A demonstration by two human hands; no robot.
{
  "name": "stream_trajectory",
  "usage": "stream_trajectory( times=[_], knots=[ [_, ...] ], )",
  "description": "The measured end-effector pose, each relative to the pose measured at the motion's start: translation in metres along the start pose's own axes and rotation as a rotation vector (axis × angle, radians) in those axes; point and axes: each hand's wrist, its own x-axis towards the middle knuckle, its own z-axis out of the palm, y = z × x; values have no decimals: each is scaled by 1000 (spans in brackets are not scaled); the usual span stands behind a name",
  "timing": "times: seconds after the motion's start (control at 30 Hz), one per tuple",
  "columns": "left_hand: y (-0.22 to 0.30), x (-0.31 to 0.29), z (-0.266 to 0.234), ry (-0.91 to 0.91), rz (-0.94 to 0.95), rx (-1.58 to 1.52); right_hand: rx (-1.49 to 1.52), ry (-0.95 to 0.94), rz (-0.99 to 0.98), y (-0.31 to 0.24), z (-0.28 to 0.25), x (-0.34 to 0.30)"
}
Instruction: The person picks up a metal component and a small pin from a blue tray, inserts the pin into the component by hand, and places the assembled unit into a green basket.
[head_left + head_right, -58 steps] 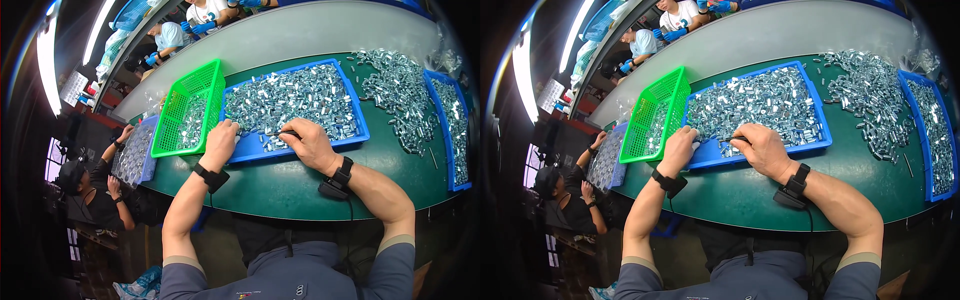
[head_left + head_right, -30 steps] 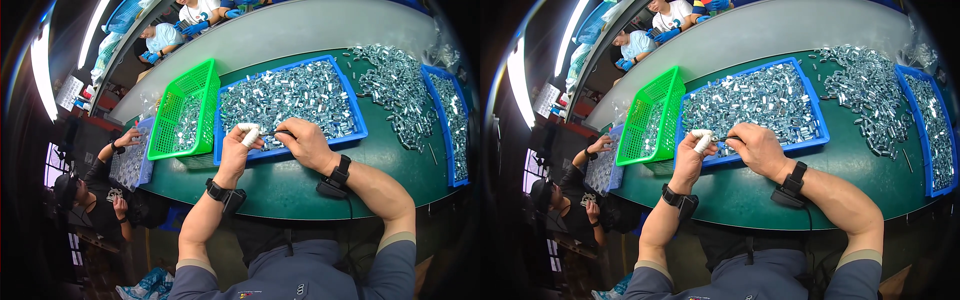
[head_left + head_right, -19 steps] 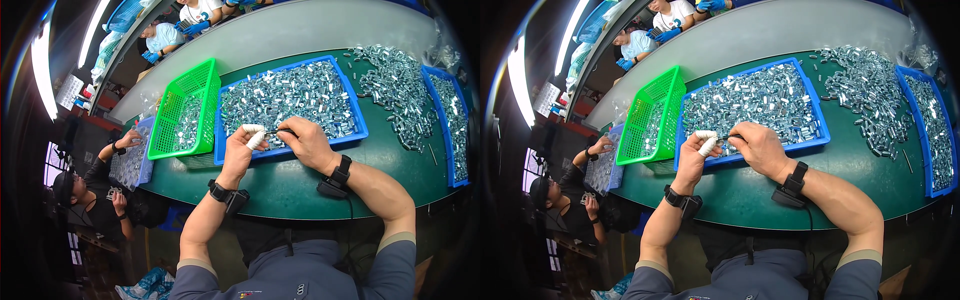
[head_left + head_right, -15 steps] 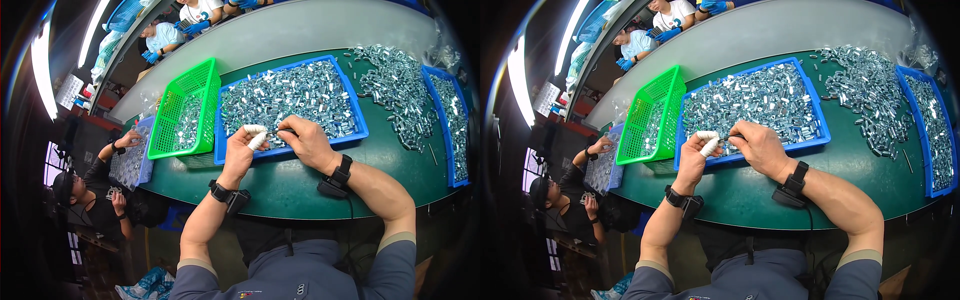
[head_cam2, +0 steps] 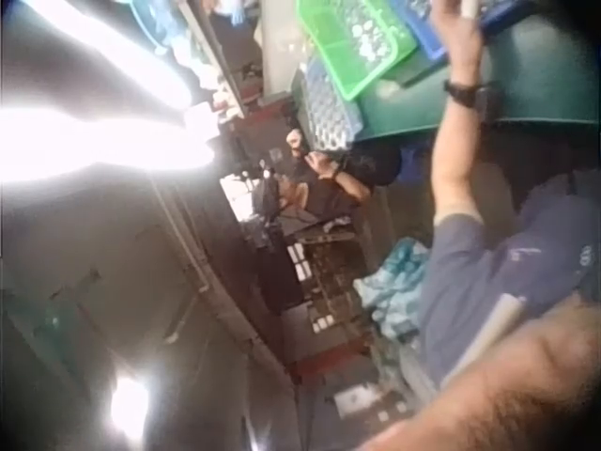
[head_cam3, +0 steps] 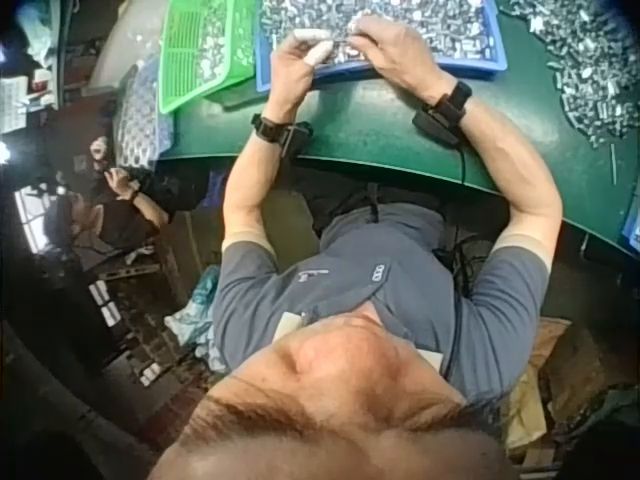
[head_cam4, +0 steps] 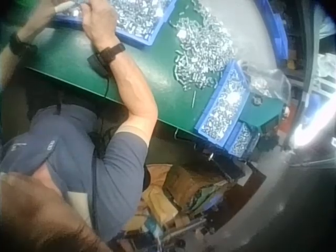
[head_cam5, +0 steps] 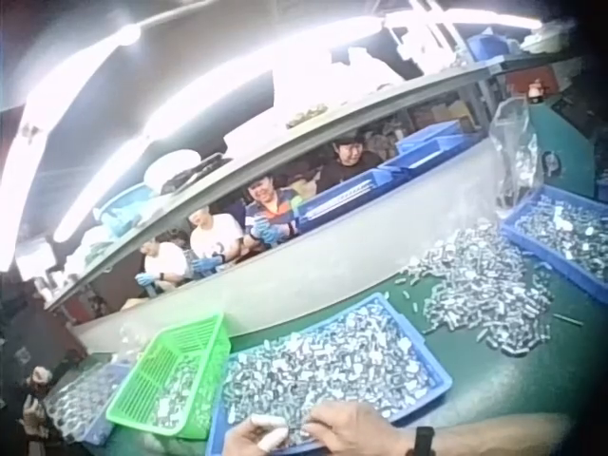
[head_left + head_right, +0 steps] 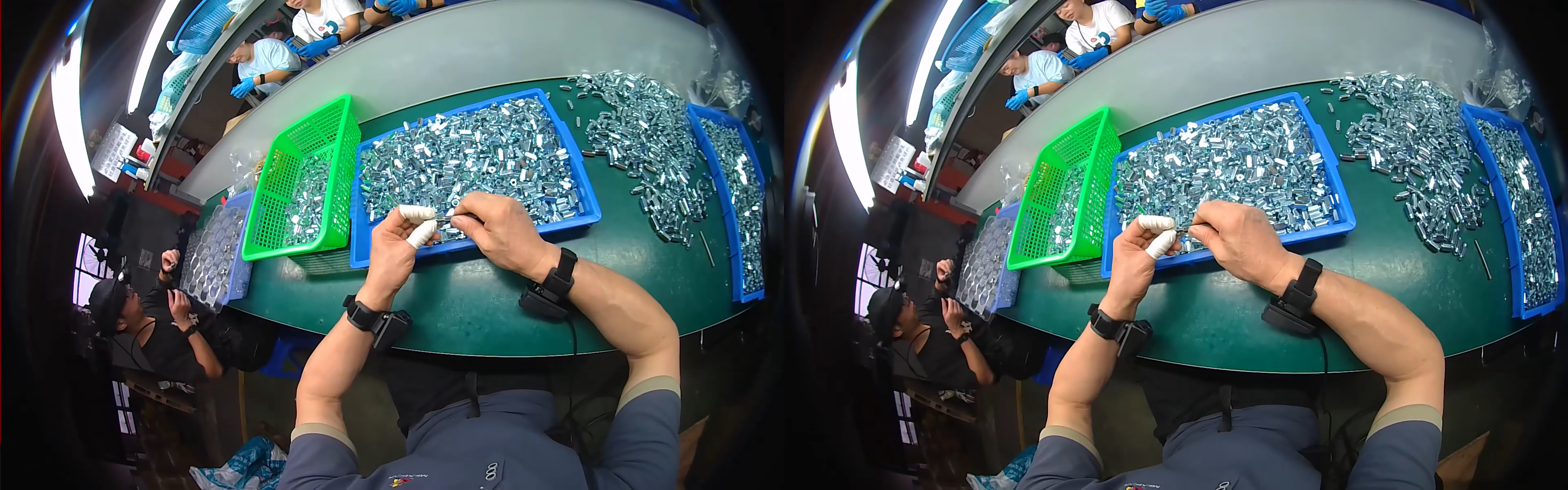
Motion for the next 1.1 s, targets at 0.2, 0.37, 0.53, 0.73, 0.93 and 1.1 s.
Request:
stream_trajectory(
  times=[0.2,0.37,0.53,0.73,0.93,1.1],
  knots=[
    [-2,-1,0,-12,20,6,-68,-74,57,-2,-2,0],
    [0,-2,4,-11,31,-21,29,-14,35,-3,1,0],
    [-1,-2,3,-13,21,29,-72,-102,46,-1,-3,0],
    [2,-3,4,-25,37,61,-56,-53,-7,-1,-1,-1],
    [22,-3,-22,44,106,198,18,155,-99,-1,2,-2],
    [65,9,-110,286,275,560,57,124,-26,-3,-1,-2]
  ],
)
